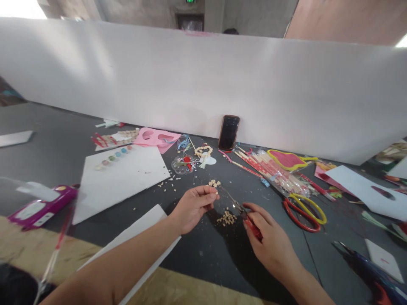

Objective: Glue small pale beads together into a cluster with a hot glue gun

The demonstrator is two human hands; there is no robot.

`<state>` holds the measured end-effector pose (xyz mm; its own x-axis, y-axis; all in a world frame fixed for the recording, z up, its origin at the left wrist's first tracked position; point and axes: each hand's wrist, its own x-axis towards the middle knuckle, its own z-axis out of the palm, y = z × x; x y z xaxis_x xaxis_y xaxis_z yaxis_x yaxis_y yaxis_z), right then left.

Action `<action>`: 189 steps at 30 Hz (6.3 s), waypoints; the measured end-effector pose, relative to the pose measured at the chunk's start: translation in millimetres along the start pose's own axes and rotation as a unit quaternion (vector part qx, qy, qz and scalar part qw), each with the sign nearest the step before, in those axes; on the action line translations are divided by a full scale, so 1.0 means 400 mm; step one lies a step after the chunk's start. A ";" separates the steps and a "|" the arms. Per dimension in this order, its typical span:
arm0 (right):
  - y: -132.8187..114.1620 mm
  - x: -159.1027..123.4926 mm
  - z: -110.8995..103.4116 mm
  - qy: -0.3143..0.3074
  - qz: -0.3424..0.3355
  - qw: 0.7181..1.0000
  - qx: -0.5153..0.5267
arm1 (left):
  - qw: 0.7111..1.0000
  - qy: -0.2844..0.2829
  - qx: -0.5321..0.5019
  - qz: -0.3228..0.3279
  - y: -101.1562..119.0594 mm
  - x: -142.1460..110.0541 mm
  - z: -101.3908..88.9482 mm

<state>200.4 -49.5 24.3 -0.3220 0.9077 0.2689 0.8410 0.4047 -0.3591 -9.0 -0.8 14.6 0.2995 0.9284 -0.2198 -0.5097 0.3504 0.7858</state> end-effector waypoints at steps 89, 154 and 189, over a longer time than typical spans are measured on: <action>0.058 0.023 -0.024 0.089 0.081 0.993 -0.012 | 0.957 -0.034 0.283 0.056 -0.009 -0.013 0.005; 0.054 0.015 0.000 0.044 0.048 0.998 -0.022 | 0.599 -0.151 0.744 0.255 -0.027 -0.032 -0.003; 0.065 0.016 -0.004 0.057 0.045 0.997 -0.022 | 0.548 -0.150 0.769 0.293 -0.016 -0.032 -0.007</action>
<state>221.1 -33.5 18.1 -0.1955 0.9205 0.3384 0.8832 0.3152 -0.3472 -11.6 -14.7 10.7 0.6847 0.6833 0.2537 0.6242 -0.7294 0.2800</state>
